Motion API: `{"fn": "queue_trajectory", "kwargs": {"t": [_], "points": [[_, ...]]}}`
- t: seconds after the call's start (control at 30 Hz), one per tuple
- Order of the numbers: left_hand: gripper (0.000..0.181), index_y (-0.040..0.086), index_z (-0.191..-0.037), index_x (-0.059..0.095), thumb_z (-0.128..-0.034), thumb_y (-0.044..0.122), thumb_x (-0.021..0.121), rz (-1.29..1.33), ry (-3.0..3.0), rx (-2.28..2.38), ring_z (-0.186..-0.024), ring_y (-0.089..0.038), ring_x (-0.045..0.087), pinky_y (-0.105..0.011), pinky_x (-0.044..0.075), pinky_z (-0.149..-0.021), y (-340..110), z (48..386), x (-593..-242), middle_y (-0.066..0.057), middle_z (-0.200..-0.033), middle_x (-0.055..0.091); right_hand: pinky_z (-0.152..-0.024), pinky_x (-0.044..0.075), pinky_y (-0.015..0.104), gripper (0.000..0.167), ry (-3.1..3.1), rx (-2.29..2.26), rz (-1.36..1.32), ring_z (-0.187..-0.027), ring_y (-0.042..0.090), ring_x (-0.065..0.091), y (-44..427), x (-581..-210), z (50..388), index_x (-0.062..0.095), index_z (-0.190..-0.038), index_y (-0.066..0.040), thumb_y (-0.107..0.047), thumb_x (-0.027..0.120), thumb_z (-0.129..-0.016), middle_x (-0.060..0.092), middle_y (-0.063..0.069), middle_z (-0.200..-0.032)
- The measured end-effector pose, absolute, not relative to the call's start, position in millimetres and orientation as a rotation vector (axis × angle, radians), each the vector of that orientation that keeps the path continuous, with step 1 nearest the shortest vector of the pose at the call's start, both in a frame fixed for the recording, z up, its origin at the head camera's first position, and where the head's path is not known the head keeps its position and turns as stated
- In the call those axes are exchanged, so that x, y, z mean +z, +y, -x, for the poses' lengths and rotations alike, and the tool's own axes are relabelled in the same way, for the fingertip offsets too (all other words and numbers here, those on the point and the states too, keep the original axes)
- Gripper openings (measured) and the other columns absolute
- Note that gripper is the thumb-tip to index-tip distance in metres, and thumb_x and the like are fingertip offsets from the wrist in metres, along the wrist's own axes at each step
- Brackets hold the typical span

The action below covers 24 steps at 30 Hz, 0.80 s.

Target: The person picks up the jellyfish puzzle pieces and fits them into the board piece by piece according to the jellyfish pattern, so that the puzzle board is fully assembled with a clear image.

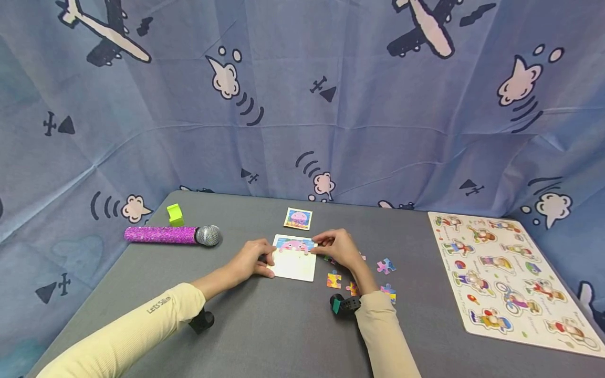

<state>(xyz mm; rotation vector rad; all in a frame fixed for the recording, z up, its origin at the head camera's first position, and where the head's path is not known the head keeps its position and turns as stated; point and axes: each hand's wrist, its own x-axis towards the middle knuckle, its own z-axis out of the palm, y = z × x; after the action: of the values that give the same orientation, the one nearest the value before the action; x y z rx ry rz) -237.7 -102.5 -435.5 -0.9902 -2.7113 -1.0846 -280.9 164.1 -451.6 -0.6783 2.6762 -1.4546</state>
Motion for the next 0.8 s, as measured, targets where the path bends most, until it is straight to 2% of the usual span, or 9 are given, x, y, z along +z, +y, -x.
{"fn": "queue_trajectory", "kwargs": {"t": [0.17,0.67,0.8], "points": [[0.029,0.000,-0.067,0.062,-0.0653,0.012,0.088,0.975,-2.718,-1.088,-0.071,-0.021,0.056,-0.018,0.048,-0.065,-101,236,-434,-0.008,-0.076,0.057,-0.059,0.044,0.020,0.025,2.672,-1.377,0.655,-0.069,0.015,0.052,162,-446,280,0.072,-0.097,0.002,-0.010,0.080,-0.077,0.064,0.006,-0.079],[0.030,0.000,-0.067,0.060,-0.0653,0.013,0.088,0.961,-2.719,-1.086,-0.074,-0.020,0.058,-0.026,0.053,-0.072,-101,235,-435,-0.008,-0.079,0.058,-0.060,0.044,0.022,0.023,2.696,-1.270,0.647,-0.070,0.016,0.052,159,-440,280,0.071,-0.095,0.001,-0.009,0.080,-0.076,0.062,0.004,-0.078],[0.030,0.001,-0.067,0.061,-0.0653,0.013,0.088,0.954,-2.734,-1.096,-0.074,-0.019,0.057,-0.025,0.053,-0.072,-101,236,-434,-0.008,-0.079,0.058,-0.060,0.044,0.022,0.026,2.681,-1.282,0.634,-0.071,0.016,0.052,159,-439,281,0.071,-0.097,0.001,-0.011,0.081,-0.075,0.061,0.005,-0.079]]}}
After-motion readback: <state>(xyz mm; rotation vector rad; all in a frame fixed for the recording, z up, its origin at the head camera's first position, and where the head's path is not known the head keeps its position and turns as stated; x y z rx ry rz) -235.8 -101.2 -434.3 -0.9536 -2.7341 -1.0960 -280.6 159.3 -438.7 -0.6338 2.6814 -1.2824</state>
